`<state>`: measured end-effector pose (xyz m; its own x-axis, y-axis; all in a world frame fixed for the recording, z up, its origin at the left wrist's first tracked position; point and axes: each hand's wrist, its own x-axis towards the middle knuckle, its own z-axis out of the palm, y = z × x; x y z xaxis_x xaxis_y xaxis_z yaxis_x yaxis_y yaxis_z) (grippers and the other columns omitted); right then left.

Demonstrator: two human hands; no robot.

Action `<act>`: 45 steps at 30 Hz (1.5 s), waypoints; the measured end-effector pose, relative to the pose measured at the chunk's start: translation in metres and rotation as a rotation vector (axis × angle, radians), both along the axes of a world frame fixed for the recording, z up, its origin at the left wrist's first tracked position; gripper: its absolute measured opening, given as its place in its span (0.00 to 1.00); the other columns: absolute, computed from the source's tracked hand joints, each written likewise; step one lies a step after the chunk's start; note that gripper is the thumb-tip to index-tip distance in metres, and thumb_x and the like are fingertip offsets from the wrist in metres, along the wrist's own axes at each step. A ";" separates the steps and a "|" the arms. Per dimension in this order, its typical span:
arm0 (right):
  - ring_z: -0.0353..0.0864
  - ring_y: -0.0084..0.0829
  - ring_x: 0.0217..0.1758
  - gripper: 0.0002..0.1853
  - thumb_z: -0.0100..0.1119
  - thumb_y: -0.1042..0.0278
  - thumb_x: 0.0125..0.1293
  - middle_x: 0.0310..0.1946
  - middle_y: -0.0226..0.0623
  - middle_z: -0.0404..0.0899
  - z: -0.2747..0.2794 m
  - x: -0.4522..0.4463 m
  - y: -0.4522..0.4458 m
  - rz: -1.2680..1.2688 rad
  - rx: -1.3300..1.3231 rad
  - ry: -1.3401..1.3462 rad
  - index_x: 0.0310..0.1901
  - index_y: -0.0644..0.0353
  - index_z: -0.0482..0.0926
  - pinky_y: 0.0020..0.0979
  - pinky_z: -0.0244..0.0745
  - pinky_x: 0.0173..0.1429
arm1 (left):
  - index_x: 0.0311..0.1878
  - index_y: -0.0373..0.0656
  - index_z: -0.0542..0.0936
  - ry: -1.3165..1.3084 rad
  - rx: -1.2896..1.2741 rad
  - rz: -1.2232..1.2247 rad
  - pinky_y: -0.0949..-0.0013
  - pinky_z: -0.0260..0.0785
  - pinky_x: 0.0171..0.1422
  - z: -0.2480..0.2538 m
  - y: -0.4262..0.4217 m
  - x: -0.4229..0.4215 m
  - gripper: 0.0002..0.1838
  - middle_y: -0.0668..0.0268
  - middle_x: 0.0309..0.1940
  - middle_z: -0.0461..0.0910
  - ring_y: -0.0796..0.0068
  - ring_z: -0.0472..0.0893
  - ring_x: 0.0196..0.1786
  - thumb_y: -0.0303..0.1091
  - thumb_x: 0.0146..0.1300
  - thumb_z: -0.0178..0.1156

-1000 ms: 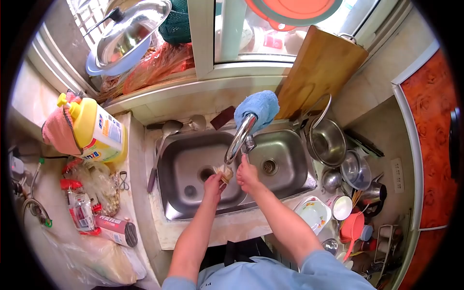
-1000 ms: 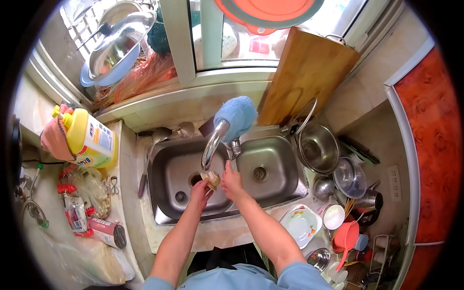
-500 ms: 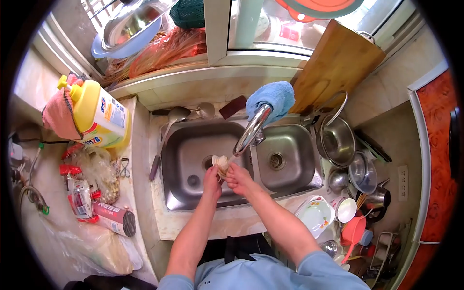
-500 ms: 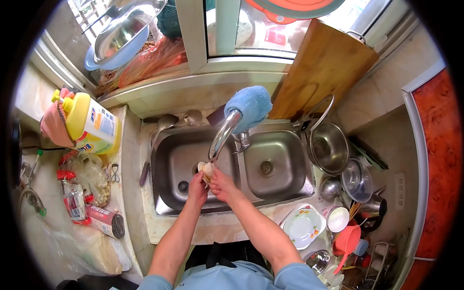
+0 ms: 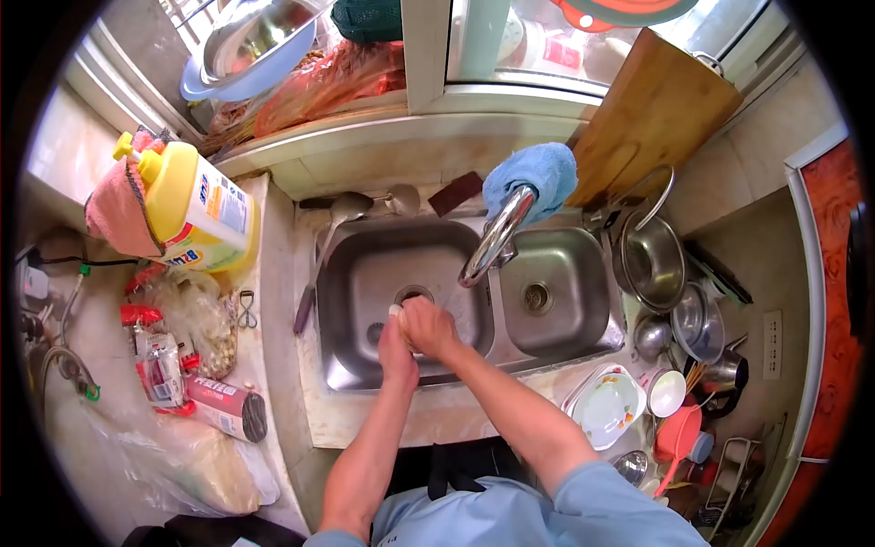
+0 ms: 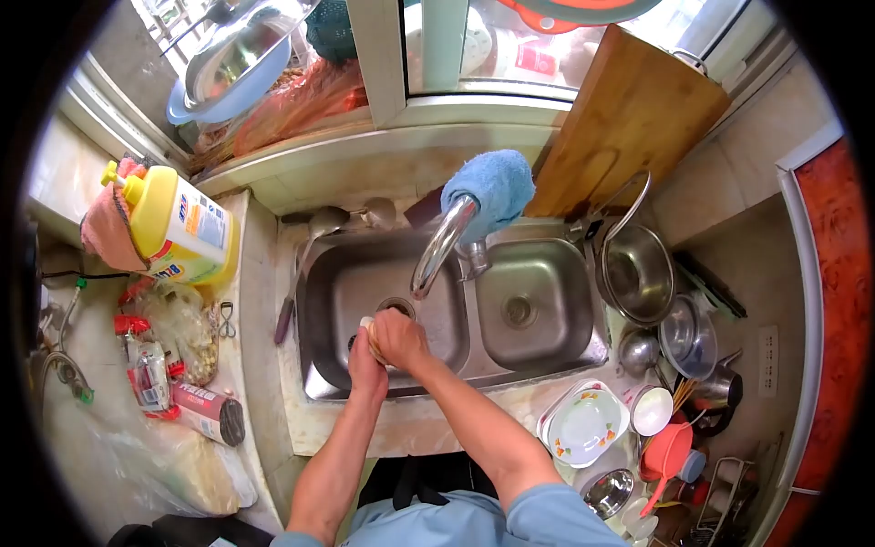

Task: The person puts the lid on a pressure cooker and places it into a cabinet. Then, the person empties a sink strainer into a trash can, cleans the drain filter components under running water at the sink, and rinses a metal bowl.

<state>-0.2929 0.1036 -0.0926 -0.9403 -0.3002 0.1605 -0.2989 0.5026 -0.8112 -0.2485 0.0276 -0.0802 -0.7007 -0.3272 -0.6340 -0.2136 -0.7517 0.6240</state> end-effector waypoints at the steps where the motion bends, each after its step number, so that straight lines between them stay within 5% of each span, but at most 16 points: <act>1: 0.77 0.50 0.46 0.15 0.45 0.62 0.65 0.41 0.50 0.77 -0.010 -0.006 -0.008 -0.042 0.173 -0.183 0.41 0.63 0.77 0.45 0.72 0.50 | 0.44 0.41 0.75 0.033 -0.231 -0.103 0.73 0.65 0.49 -0.012 -0.002 0.006 0.15 0.68 0.39 0.75 0.80 0.73 0.43 0.42 0.72 0.44; 3: 0.76 0.50 0.47 0.17 0.42 0.60 0.67 0.42 0.52 0.77 -0.020 -0.020 -0.018 -0.077 0.350 -0.360 0.43 0.63 0.77 0.44 0.72 0.50 | 0.45 0.40 0.74 0.069 -0.459 -0.197 0.72 0.66 0.48 -0.018 -0.001 0.008 0.16 0.68 0.40 0.74 0.80 0.72 0.43 0.43 0.73 0.43; 6: 0.76 0.52 0.46 0.16 0.43 0.61 0.66 0.39 0.55 0.76 -0.022 -0.020 -0.028 -0.415 0.015 -0.735 0.41 0.63 0.77 0.46 0.71 0.48 | 0.45 0.41 0.73 0.163 -0.715 -0.327 0.73 0.65 0.50 -0.019 -0.005 0.006 0.16 0.68 0.40 0.73 0.81 0.71 0.43 0.43 0.73 0.42; 9: 0.76 0.50 0.42 0.10 0.51 0.64 0.61 0.38 0.49 0.76 -0.003 -0.003 -0.021 -0.515 -0.032 -0.116 0.37 0.62 0.75 0.46 0.71 0.44 | 0.46 0.42 0.72 0.182 -0.512 -0.377 0.70 0.66 0.54 -0.020 -0.013 -0.014 0.18 0.66 0.42 0.75 0.75 0.74 0.46 0.44 0.74 0.38; 11: 0.75 0.48 0.36 0.10 0.51 0.64 0.61 0.34 0.43 0.76 0.001 -0.004 0.004 -0.136 0.032 0.474 0.35 0.62 0.77 0.44 0.72 0.42 | 0.56 0.40 0.70 0.117 0.269 -0.288 0.65 0.64 0.63 0.000 -0.013 -0.022 0.23 0.63 0.53 0.74 0.69 0.73 0.57 0.48 0.74 0.35; 13: 0.75 0.45 0.35 0.08 0.53 0.64 0.59 0.34 0.37 0.75 -0.001 -0.018 0.024 0.035 0.077 0.582 0.35 0.60 0.76 0.42 0.72 0.39 | 0.62 0.39 0.66 0.163 0.372 -0.332 0.63 0.57 0.71 -0.011 -0.014 -0.026 0.24 0.60 0.61 0.69 0.65 0.68 0.64 0.46 0.74 0.34; 17: 0.76 0.45 0.34 0.11 0.49 0.62 0.60 0.34 0.42 0.77 -0.017 -0.029 0.023 0.039 0.092 0.285 0.31 0.60 0.76 0.41 0.73 0.35 | 0.60 0.40 0.68 0.160 0.219 -0.270 0.66 0.60 0.66 -0.008 0.007 -0.031 0.23 0.63 0.57 0.71 0.71 0.70 0.60 0.47 0.74 0.37; 19: 0.78 0.53 0.35 0.22 0.43 0.50 0.60 0.28 0.52 0.78 -0.045 -0.040 0.008 -0.369 0.200 -0.272 0.33 0.64 0.77 0.47 0.72 0.36 | 0.57 0.40 0.70 0.197 -0.288 -0.294 0.70 0.61 0.61 -0.021 0.011 -0.037 0.20 0.65 0.51 0.73 0.76 0.71 0.54 0.44 0.74 0.38; 24: 0.79 0.58 0.42 0.31 0.44 0.39 0.55 0.35 0.62 0.79 0.003 -0.050 0.015 -0.322 -0.268 -1.256 0.36 0.66 0.79 0.51 0.72 0.45 | 0.52 0.40 0.72 0.245 -0.418 -0.420 0.74 0.65 0.51 -0.031 -0.004 -0.034 0.18 0.68 0.44 0.74 0.80 0.72 0.45 0.42 0.74 0.40; 29: 0.77 0.54 0.27 0.22 0.50 0.46 0.61 0.35 0.49 0.75 -0.015 -0.016 0.011 -0.285 0.274 -0.072 0.41 0.60 0.74 0.48 0.74 0.32 | 0.50 0.40 0.74 0.224 -0.258 -0.260 0.74 0.67 0.47 -0.040 0.004 -0.040 0.19 0.68 0.42 0.76 0.79 0.74 0.42 0.45 0.73 0.41; 33: 0.77 0.51 0.24 0.18 0.56 0.54 0.60 0.41 0.49 0.72 -0.013 -0.023 0.040 0.164 0.260 0.228 0.44 0.60 0.72 0.43 0.75 0.29 | 0.48 0.40 0.76 -0.043 -0.081 -0.311 0.73 0.67 0.49 -0.030 -0.004 -0.046 0.21 0.66 0.41 0.76 0.76 0.75 0.43 0.47 0.73 0.41; 37: 0.80 0.46 0.26 0.20 0.49 0.48 0.63 0.30 0.47 0.78 -0.050 -0.038 0.020 -0.013 0.251 0.389 0.40 0.60 0.72 0.44 0.76 0.26 | 0.48 0.38 0.76 -0.001 -0.446 -0.355 0.71 0.68 0.49 -0.031 -0.002 -0.048 0.23 0.64 0.42 0.76 0.75 0.75 0.44 0.48 0.72 0.40; 39: 0.79 0.36 0.22 0.21 0.43 0.48 0.65 0.32 0.39 0.78 -0.006 -0.058 0.017 -0.110 -0.202 -1.114 0.38 0.59 0.74 0.39 0.75 0.24 | 0.48 0.37 0.75 0.048 -0.404 -0.342 0.71 0.68 0.49 -0.047 -0.004 -0.041 0.23 0.64 0.42 0.76 0.75 0.75 0.44 0.48 0.73 0.40; 40: 0.78 0.32 0.26 0.23 0.36 0.49 0.67 0.32 0.35 0.78 -0.004 -0.064 0.023 -0.036 -0.398 -1.383 0.36 0.59 0.77 0.37 0.75 0.27 | 0.49 0.36 0.75 0.099 -0.370 -0.327 0.71 0.68 0.49 -0.047 -0.004 -0.040 0.23 0.63 0.42 0.76 0.74 0.75 0.44 0.48 0.73 0.39; 44: 0.78 0.39 0.42 0.20 0.35 0.59 0.69 0.36 0.42 0.78 -0.009 -0.059 0.007 -0.472 -0.528 -1.415 0.38 0.65 0.76 0.44 0.73 0.43 | 0.48 0.37 0.75 0.145 -0.315 -0.205 0.70 0.69 0.48 -0.043 0.006 -0.045 0.24 0.63 0.42 0.77 0.74 0.76 0.44 0.48 0.73 0.39; 45: 0.77 0.41 0.44 0.20 0.36 0.59 0.69 0.39 0.43 0.78 -0.025 -0.050 0.003 -0.515 -0.508 -0.923 0.40 0.66 0.76 0.44 0.71 0.47 | 0.49 0.36 0.75 0.122 -0.238 -0.156 0.69 0.71 0.47 -0.042 0.009 -0.048 0.25 0.62 0.43 0.77 0.72 0.77 0.44 0.50 0.73 0.39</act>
<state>-0.3428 0.1067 -0.1177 -0.7544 0.0517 -0.6544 0.6524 -0.0514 -0.7561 -0.2961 0.0369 -0.1220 -0.8203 -0.3386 -0.4610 -0.2281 -0.5454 0.8065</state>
